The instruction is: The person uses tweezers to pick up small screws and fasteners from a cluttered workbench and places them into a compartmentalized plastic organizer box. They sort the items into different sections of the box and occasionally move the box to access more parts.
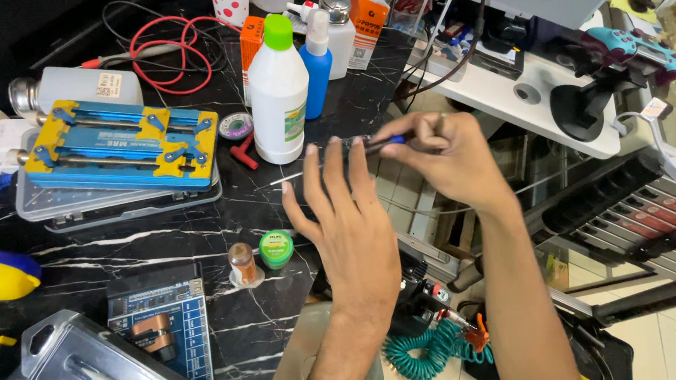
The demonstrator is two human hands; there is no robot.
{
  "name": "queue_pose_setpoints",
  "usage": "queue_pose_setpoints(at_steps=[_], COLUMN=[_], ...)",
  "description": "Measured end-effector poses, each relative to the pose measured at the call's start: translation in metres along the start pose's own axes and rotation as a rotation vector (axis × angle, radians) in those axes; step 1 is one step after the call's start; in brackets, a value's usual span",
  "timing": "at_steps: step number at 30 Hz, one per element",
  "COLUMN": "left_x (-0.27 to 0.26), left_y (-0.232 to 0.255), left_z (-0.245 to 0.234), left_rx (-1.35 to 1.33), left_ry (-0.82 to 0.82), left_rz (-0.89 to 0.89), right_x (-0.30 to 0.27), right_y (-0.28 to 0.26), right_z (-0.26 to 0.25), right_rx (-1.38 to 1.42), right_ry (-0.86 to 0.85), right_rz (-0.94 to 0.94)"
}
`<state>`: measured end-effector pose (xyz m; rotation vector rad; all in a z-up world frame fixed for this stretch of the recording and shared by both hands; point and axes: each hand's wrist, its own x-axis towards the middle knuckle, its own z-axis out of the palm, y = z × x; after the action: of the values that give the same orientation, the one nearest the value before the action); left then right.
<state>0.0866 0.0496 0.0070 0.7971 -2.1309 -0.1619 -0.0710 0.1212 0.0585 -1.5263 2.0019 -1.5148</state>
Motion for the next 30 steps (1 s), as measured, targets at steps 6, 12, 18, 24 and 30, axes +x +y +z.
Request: queue_pose_setpoints(at_steps=[6, 12, 18, 24, 30], left_x=[-0.007, -0.021, -0.028, -0.036, -0.042], left_y=[0.000, 0.015, 0.003, 0.016, 0.020], left_z=[-0.007, -0.044, -0.062, -0.080, -0.118], left_rx=[-0.494, -1.113, -1.083, -1.242, -1.411], left_ry=[-0.046, -0.364, -0.361, -0.410, -0.473], left_rz=[0.134, -0.280, -0.353, -0.555, -0.719], right_x=[-0.026, -0.019, -0.010, -0.022, -0.037], right_y=[-0.011, -0.013, -0.048, -0.066, -0.094], right_z=[-0.014, 0.007, 0.024, 0.023, 0.018], right_rx=[0.150, 0.431, 0.329, 0.350, 0.328], right_ry=[0.211, 0.173, 0.051, 0.012, -0.064], right_rz=[0.025, 0.003, 0.050, 0.105, 0.148])
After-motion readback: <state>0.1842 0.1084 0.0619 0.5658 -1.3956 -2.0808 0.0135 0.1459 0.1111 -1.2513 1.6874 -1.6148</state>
